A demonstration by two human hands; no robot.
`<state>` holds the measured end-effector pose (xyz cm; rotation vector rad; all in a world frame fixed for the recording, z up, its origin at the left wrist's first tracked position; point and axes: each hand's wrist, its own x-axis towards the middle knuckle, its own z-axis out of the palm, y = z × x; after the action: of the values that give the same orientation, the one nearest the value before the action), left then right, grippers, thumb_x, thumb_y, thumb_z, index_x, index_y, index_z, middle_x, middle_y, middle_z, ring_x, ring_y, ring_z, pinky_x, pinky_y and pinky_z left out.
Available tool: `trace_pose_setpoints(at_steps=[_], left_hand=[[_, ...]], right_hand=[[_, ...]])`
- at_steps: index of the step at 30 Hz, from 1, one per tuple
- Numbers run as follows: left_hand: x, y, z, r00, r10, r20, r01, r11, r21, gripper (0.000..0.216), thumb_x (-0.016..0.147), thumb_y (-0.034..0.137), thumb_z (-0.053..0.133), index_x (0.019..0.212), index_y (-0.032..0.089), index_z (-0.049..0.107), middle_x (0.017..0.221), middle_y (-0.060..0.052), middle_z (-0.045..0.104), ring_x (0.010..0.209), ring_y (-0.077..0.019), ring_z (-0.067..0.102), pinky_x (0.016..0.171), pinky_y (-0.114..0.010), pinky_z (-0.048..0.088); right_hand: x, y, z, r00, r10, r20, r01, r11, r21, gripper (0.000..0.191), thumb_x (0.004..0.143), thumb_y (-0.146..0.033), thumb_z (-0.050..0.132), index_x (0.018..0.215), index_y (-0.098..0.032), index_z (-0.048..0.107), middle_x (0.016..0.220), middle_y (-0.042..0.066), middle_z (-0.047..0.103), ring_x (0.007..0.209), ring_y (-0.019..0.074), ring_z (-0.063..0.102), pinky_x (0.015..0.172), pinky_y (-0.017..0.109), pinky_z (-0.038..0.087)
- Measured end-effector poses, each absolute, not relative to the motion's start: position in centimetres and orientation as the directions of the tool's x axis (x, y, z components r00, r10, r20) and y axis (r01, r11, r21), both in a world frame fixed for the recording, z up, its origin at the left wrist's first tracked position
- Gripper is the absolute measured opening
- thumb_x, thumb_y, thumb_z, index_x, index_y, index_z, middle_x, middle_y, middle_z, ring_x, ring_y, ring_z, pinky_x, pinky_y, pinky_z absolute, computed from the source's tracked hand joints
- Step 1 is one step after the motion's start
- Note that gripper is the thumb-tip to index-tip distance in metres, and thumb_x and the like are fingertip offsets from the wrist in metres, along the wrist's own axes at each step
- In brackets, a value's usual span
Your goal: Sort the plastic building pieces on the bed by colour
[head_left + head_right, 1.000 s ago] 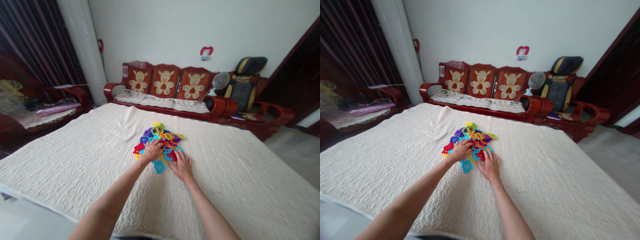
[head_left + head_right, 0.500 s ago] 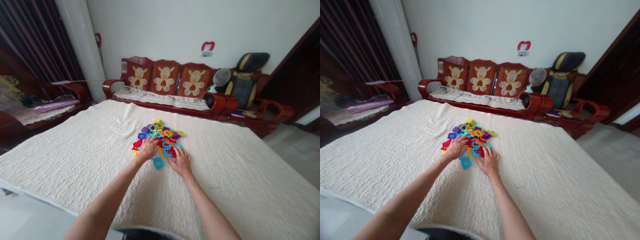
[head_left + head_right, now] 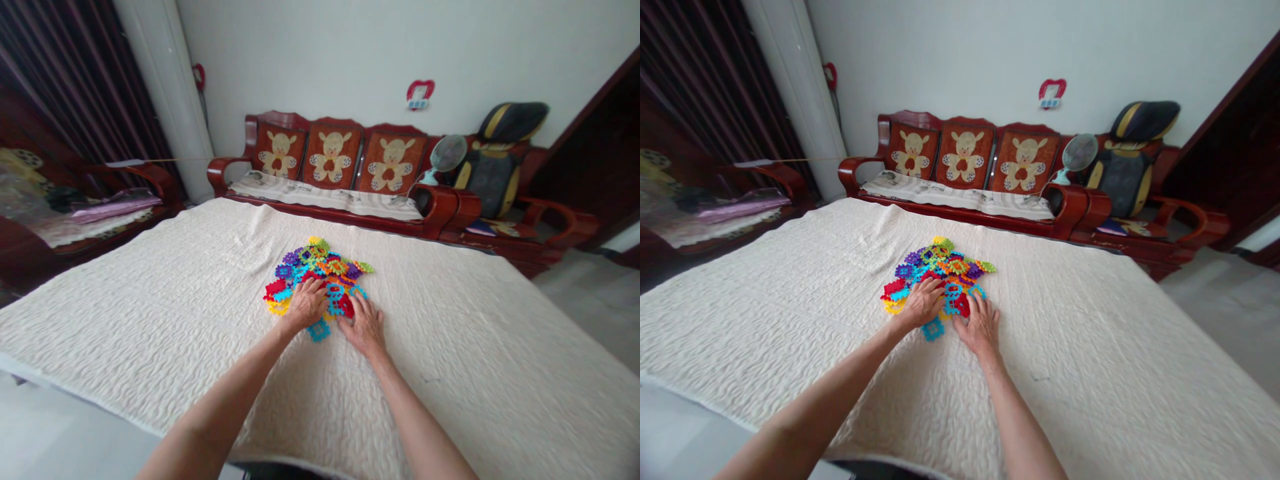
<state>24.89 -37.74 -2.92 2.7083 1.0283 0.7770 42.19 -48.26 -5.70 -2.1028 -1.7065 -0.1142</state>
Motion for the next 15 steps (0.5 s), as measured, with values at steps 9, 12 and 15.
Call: trace_pose_setpoints(at_steps=[9,12,15], left_hand=[[20.0,-26.6,-1.8,0.163,0.928,0.336,0.655,-0.356,0.666,0.037,0.099,0.031,0.042,0.109,0.019,0.075,0.106,-0.007,0.077,0.101,-0.0214,0.07,0.093,-0.03,0.052],[19.2,-24.5,-2.5,0.19,0.957,0.22,0.669,-0.29,0.685,0.038,0.098,0.032,0.043,0.115,0.02,0.075,0.11,-0.008,0.077,0.107,-0.0235,0.07,0.095,-0.031,0.052],[19.6,-24.0,-3.1,0.278,0.937,0.212,0.648,-0.346,0.679,0.038,0.097,0.035,0.047,0.12,0.022,0.074,0.12,-0.007,0.075,0.114,-0.0241,0.068,0.102,-0.033,0.049]], right_hand=[[42.8,-48.1,-6.9,0.219,0.899,0.38,0.96,-0.129,-0.247,0.058,0.093,-0.048,0.052,0.144,-0.019,0.052,0.153,0.016,0.049,0.135,0.0362,0.045,0.104,0.057,0.035],[42.8,-48.1,-6.9,0.228,0.895,0.383,0.957,-0.134,-0.256,0.058,0.092,-0.047,0.051,0.143,-0.019,0.052,0.153,0.016,0.049,0.135,0.0369,0.045,0.103,0.058,0.036],[42.8,-48.2,-6.9,0.223,0.893,0.39,0.956,-0.121,-0.269,0.057,0.092,-0.046,0.051,0.143,-0.019,0.052,0.153,0.016,0.049,0.135,0.0363,0.045,0.103,0.058,0.036]])
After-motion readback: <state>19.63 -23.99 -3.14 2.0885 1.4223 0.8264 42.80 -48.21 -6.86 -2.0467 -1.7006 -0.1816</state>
